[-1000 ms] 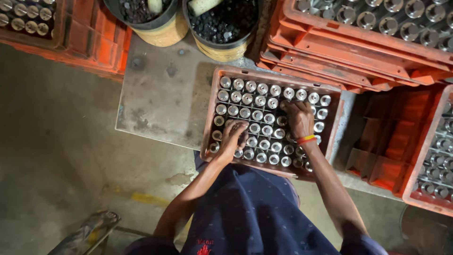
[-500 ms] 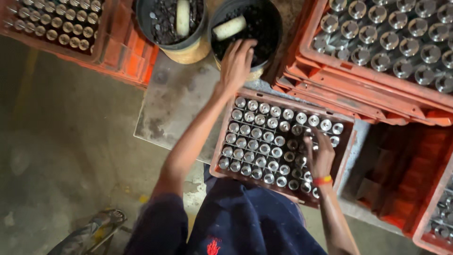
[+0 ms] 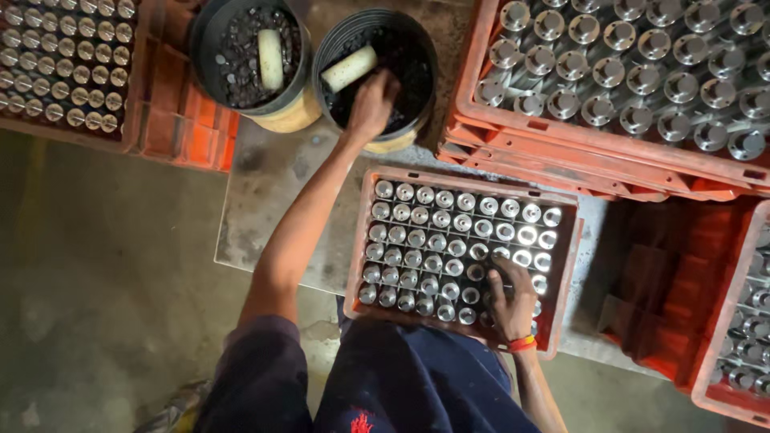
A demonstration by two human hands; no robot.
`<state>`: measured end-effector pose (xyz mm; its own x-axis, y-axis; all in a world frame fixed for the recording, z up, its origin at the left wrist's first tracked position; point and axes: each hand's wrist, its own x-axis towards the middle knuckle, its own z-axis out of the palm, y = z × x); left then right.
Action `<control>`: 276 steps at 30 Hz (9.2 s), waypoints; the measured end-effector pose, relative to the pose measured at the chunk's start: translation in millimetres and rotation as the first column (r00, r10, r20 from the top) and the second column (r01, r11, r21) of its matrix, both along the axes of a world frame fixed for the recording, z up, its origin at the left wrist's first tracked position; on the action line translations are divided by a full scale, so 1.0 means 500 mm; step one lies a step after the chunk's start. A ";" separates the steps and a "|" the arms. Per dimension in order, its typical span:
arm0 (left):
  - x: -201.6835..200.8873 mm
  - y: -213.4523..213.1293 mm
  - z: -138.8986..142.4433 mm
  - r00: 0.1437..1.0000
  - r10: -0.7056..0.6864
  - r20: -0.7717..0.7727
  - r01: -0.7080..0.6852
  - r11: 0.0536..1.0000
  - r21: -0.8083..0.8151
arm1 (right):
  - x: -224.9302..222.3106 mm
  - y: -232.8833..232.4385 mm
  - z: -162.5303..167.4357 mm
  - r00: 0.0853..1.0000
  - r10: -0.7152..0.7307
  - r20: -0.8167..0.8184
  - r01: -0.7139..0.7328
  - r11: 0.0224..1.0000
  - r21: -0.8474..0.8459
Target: The person repeatedly picks small cylindrical metal parts from a red crate, inspects them, and places them into a nearby bucket. The person continues this cycle of picking, inspecting, and placing parts throughout the clip.
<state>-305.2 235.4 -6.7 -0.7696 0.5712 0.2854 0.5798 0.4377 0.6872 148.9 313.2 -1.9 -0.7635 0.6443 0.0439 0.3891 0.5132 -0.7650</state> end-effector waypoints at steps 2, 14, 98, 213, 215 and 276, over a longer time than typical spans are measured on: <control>-0.004 -0.009 0.010 0.963 0.040 0.266 -0.109 0.962 0.249 | -0.004 0.009 -0.004 1.000 0.024 -0.019 -0.024 1.000 -0.003; 0.462 -0.155 0.084 0.117 -0.419 0.900 -0.051 0.903 0.427 | -0.073 -0.038 0.064 0.956 -0.043 -0.291 -0.136 0.814 -0.565; 0.656 -0.311 -0.118 0.020 -0.387 0.922 -0.744 0.611 0.273 | -0.328 -0.025 -0.100 0.753 0.617 0.229 -0.624 0.562 0.543; 0.709 -0.278 -0.140 0.071 -0.342 0.937 -0.572 0.756 0.319 | -0.237 0.175 -0.090 0.908 0.372 0.190 -0.407 0.684 0.606; 0.706 -0.278 -0.126 0.102 -0.418 0.903 -0.525 0.748 0.406 | -0.217 0.160 -0.080 0.938 0.326 0.119 -0.332 0.742 0.582; 0.674 -0.306 -0.095 -0.070 -0.901 0.427 -0.798 0.308 0.518 | -0.225 -0.018 -0.016 0.874 0.469 -0.130 -0.433 0.871 0.233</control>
<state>31.9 82.6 -54.0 -0.5726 0.7826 -0.2443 -0.8014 -0.5971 -0.0345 36.2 304.4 -10.1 -0.9360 0.1967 0.2919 -0.0526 0.7419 -0.6685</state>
